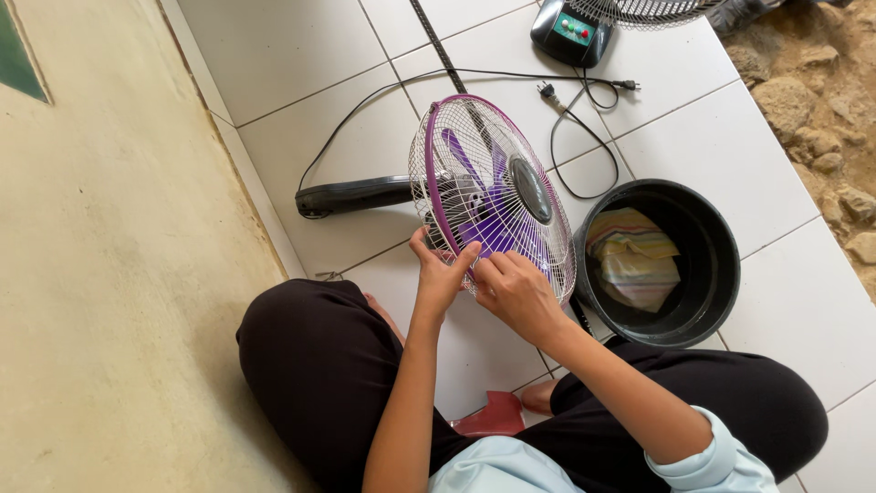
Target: The person sits on a tiled floor and manipulates the front grille of a purple electric fan, repeatedly adjusting and pressing the rim and wire mesh with both hands. A second black fan and a bucket with a cloth are visible nearby.
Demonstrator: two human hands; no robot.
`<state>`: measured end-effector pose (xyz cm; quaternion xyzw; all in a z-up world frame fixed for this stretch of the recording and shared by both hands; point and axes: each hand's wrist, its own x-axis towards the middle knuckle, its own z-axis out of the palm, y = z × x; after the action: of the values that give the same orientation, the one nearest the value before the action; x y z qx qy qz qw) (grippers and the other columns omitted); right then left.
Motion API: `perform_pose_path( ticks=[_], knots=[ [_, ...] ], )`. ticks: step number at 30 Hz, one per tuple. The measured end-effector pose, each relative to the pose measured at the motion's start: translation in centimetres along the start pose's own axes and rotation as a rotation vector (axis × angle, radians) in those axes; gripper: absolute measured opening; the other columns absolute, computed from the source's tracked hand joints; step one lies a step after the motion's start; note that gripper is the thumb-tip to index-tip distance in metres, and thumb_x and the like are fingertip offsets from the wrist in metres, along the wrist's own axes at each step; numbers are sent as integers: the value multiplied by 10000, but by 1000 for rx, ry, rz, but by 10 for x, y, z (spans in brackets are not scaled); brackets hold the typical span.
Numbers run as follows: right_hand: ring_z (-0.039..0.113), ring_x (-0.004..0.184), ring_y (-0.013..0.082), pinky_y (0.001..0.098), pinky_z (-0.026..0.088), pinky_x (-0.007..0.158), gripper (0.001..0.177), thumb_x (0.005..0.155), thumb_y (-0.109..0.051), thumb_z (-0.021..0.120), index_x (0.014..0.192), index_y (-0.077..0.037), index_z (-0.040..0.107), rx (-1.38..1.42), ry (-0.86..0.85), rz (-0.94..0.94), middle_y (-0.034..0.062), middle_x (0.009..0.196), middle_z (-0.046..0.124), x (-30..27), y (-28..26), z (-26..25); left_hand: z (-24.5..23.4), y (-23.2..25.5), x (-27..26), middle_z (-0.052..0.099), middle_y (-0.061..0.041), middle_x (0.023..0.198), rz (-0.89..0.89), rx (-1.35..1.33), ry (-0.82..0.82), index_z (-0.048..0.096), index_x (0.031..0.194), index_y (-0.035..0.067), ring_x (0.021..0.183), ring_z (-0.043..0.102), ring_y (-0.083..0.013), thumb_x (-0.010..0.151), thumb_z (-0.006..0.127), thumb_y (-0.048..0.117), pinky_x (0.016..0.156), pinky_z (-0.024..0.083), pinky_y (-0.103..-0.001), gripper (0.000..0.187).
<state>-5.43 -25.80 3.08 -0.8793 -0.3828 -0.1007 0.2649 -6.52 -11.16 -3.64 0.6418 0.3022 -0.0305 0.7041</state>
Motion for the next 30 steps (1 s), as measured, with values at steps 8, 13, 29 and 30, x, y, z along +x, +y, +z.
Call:
perform_pose_path(
  ticks=[8, 13, 29, 30],
  knots=[
    [612, 786, 254, 388, 522, 725, 191, 765, -47, 750, 880, -55, 598, 108, -22, 10, 58, 823, 603, -6, 5, -5, -1, -3, 3, 591, -83, 996, 24, 18, -10, 181, 1470, 148, 815, 673, -150, 781, 826, 405, 545, 607, -300, 978],
    [631, 815, 245, 373, 525, 722, 166, 785, -33, 748, 889, -68, 623, 142, -5, 96, 54, 862, 631, -6, 17, -30, -3, -1, 5, 577, -95, 1000, 19, -24, -38, 160, 1473, 153, 768, 688, -155, 786, 813, 406, 533, 606, -298, 981],
    [589, 754, 232, 377, 503, 719, 163, 816, -80, 735, 881, -59, 587, -75, -32, -135, 58, 791, 557, 0, 5, -4, -2, 4, 5, 573, -61, 965, 17, 7, -4, 211, 1462, 159, 799, 644, -142, 784, 829, 369, 556, 590, -309, 941],
    [596, 755, 239, 381, 506, 722, 158, 817, -73, 729, 877, -58, 583, -67, -31, -98, 63, 790, 565, 0, 5, -2, -1, 4, 4, 575, -61, 960, 15, 16, -2, 207, 1464, 160, 795, 641, -141, 785, 830, 370, 552, 586, -307, 945]
  ],
)
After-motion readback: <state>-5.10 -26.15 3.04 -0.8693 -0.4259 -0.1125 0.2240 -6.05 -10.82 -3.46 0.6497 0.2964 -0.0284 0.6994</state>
